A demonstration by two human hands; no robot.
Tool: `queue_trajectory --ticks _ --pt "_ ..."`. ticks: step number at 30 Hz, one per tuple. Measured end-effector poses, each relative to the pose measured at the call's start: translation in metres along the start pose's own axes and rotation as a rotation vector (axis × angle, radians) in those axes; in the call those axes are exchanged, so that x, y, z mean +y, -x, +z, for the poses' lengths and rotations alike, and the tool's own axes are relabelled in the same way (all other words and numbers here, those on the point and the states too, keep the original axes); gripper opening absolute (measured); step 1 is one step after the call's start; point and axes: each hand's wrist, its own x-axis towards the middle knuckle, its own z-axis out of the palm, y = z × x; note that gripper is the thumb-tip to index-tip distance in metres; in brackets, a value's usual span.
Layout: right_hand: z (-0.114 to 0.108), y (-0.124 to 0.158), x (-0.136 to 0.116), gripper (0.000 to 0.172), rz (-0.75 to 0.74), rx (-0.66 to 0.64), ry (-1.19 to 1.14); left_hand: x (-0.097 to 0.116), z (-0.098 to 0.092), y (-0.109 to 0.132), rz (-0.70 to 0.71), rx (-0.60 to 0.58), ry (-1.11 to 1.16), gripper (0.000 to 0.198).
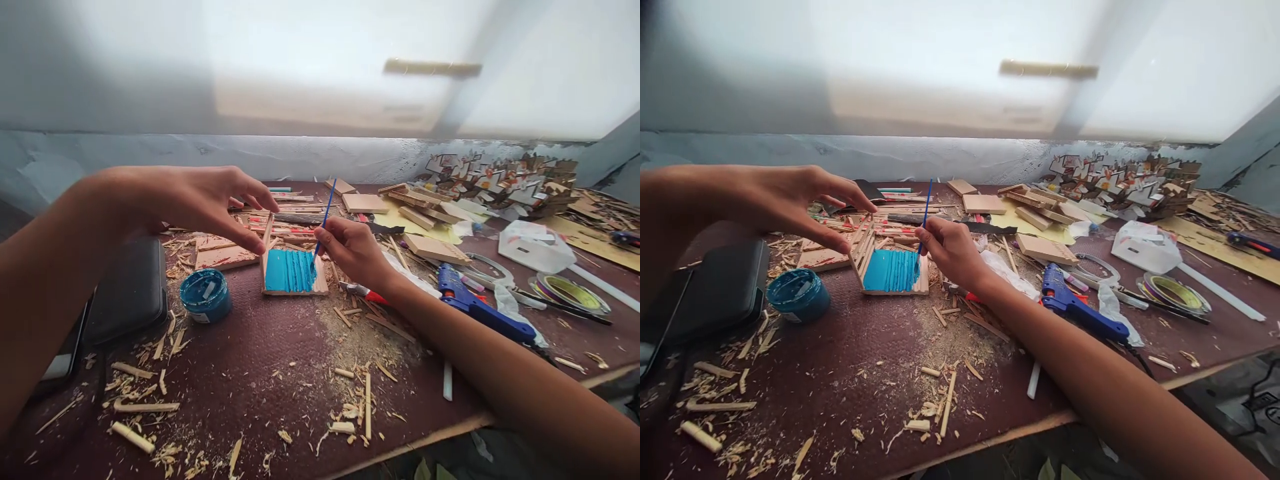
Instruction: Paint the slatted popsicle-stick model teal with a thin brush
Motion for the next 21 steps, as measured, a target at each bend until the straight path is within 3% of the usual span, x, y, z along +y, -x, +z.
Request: queue_trajectory --ticks 6,13,21 --pt "-0.007 -0.001 -0.006 0.037 -0.001 0.068 -0.015 0.003 0.003 0.002 -0.034 0.007 0.025 0.081" --pt "-0.007 0.001 -0.003 0.039 0.010 -0.080 -0.076 0.010 0.000 0.003 -0.051 -0.035 0.029 0.080" --pt "0.001 0.004 -0.001 0.041 0.020 -0.051 -0.096 0.001 0.000 0.002 -0.019 -0.039 0.006 0.076"
